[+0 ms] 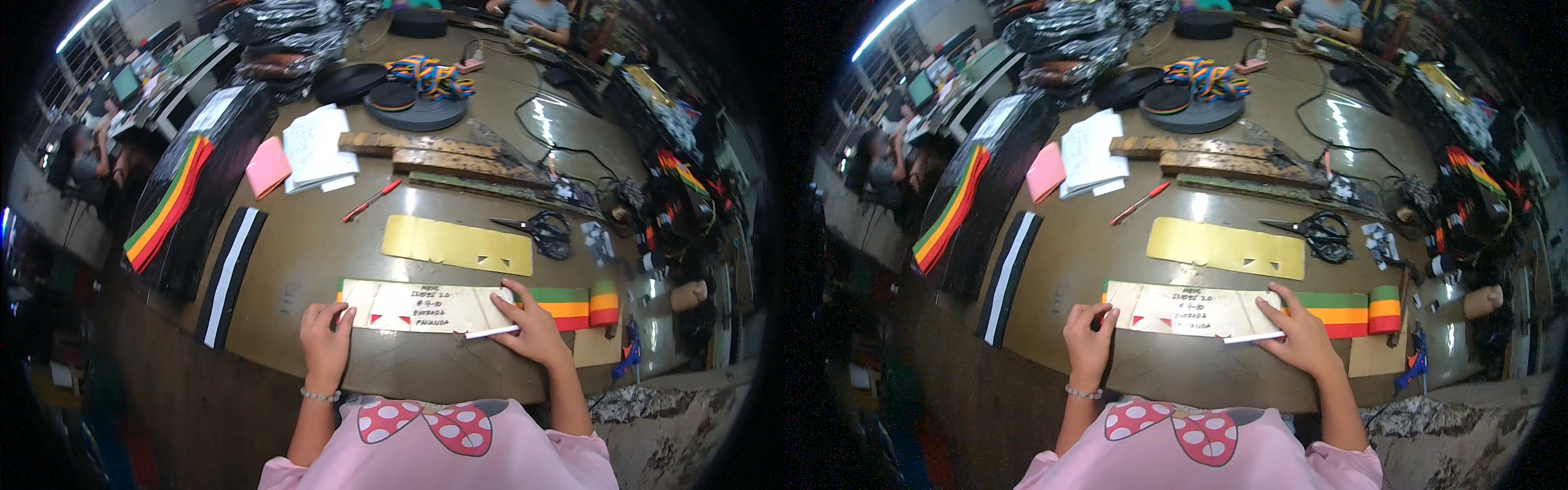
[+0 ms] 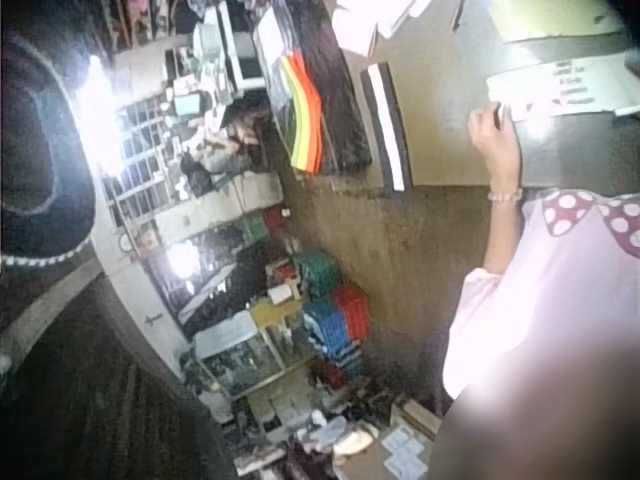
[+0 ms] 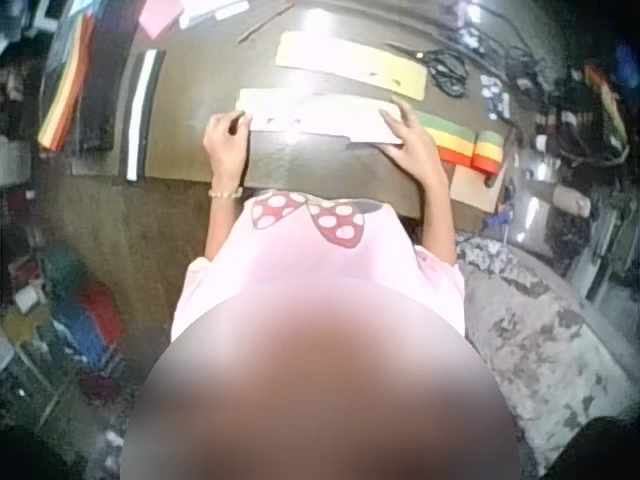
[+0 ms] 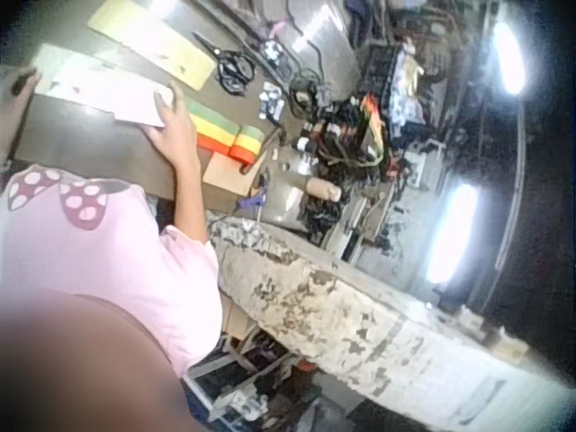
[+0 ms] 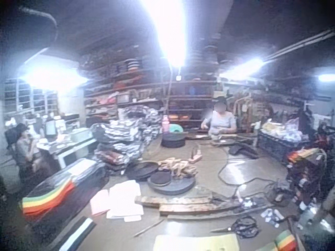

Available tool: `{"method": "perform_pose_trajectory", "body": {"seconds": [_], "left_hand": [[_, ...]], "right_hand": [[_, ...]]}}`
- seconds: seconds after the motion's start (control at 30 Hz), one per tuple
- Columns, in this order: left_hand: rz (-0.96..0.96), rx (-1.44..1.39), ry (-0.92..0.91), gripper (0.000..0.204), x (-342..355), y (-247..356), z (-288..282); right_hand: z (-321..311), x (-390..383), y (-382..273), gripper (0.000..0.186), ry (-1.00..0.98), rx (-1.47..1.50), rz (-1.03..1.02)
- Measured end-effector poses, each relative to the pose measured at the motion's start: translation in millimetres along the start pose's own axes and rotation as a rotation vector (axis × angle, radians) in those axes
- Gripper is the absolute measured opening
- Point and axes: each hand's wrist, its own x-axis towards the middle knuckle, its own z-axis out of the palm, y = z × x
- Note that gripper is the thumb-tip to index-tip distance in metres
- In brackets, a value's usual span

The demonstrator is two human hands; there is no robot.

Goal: The person measures and marks a black-and-white striped fabric strip using a template and a white marker, then folds it. Next, they unroll a green-yellow-red striped fabric, measure and mark it with the same template, and fold it. The person handles templates, markers, and fabric strips throughout.

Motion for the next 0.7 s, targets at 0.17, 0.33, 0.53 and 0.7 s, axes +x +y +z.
{"method": "perform_pose_trajectory", "body": {"seconds": [0.17,0.33,0.53,0.7], "left_hand": [[0.000,0.036,0.011,0.013,0.1,2.5,-1.3],[-0.058,-0.035,0.021,0.020,-0.1,5.9,-3.0],[-0.132,-0.099,0.041,0.028,1.0,8.0,-2.9],[-0.147,-0.098,0.006,0.025,3.8,6.7,-2.4]], "right_hand": [[2.2,0.8,-0.9,0.065,-0.006,-0.056,0.000],[6.2,-0.8,1.7,0.062,0.047,-0.035,-0.032],[8.8,-0.5,2.4,0.058,0.087,-0.016,-0.037],[10.6,-1.2,1.7,0.059,0.100,-0.015,-0.025]]}}
